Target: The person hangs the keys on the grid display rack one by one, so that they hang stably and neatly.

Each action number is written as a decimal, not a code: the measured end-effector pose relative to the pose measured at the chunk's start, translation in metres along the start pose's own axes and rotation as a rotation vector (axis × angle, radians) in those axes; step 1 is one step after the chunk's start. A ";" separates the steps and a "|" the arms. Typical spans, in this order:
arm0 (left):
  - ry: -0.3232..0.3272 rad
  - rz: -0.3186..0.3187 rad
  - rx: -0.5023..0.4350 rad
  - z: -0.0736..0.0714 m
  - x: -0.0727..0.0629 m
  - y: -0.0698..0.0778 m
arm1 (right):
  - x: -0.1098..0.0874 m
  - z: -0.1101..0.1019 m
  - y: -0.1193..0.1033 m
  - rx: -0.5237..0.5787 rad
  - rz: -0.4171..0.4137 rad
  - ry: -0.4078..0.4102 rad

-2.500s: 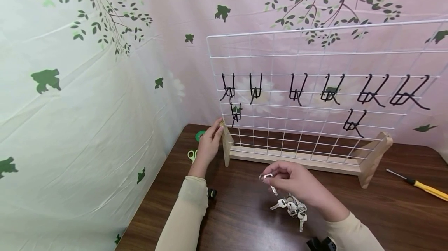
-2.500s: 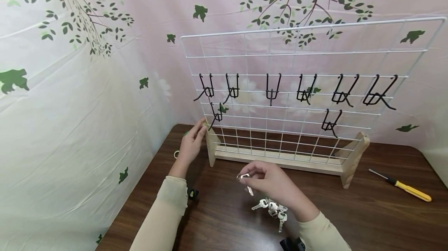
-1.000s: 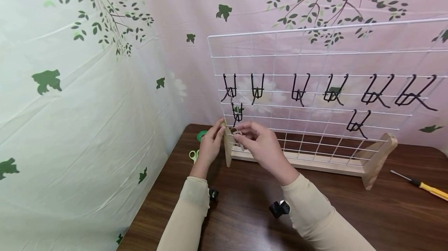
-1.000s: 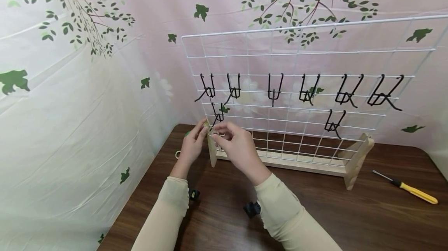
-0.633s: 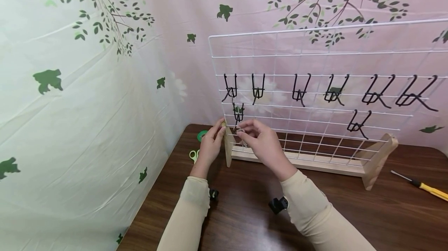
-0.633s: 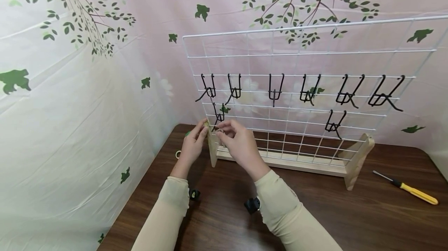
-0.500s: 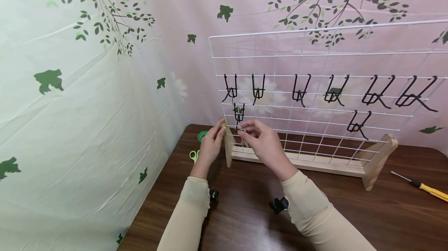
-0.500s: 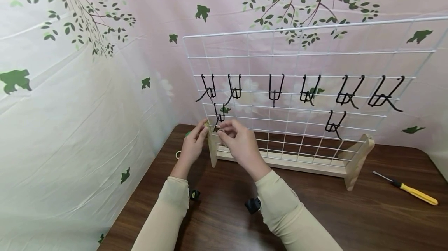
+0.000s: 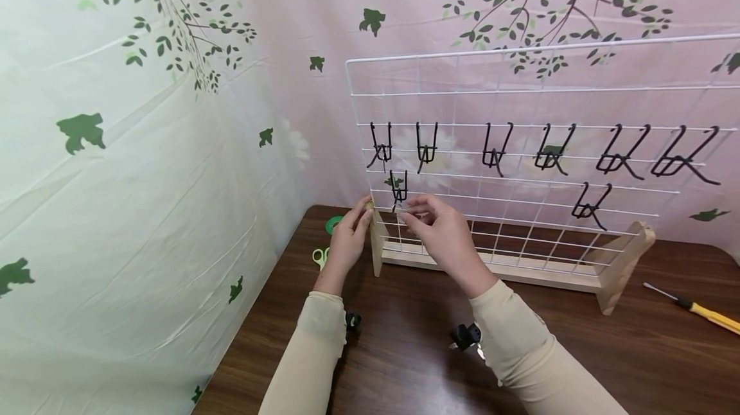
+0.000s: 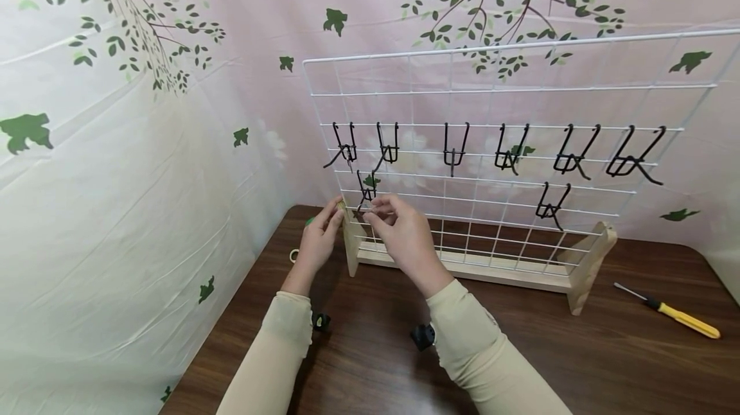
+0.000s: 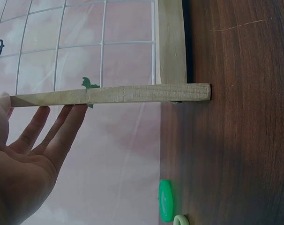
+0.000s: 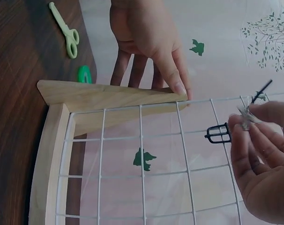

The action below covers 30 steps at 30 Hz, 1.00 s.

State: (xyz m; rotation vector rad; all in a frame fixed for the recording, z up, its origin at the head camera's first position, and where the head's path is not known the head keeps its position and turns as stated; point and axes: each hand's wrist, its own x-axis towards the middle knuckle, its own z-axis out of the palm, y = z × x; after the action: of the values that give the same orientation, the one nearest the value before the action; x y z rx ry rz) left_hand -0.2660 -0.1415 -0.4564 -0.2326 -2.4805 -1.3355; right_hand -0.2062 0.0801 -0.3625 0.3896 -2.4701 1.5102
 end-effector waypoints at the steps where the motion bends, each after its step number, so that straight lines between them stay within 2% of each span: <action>1: -0.002 0.000 -0.002 0.000 0.000 0.000 | -0.001 0.000 0.001 -0.014 0.002 -0.005; 9: -0.040 -0.007 -0.004 0.000 -0.003 0.000 | -0.021 -0.011 0.016 -0.111 0.056 -0.053; 15: -0.034 -0.011 -0.015 -0.003 0.000 0.001 | -0.046 -0.040 0.033 -0.142 0.086 -0.006; 20: -0.031 -0.004 -0.009 -0.002 0.000 0.001 | -0.073 -0.070 0.055 -0.214 0.126 0.017; 25: -0.018 0.002 0.007 -0.002 0.000 0.000 | -0.096 -0.080 0.087 -0.249 0.173 -0.049; 30: -0.019 -0.007 0.014 -0.001 0.001 0.002 | -0.117 -0.075 0.125 -0.294 0.238 -0.180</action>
State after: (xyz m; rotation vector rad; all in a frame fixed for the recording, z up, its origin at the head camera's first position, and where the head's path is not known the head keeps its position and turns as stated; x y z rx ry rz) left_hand -0.2659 -0.1417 -0.4543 -0.2349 -2.5083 -1.3240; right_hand -0.1339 0.2145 -0.4705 0.1898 -2.9154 1.2036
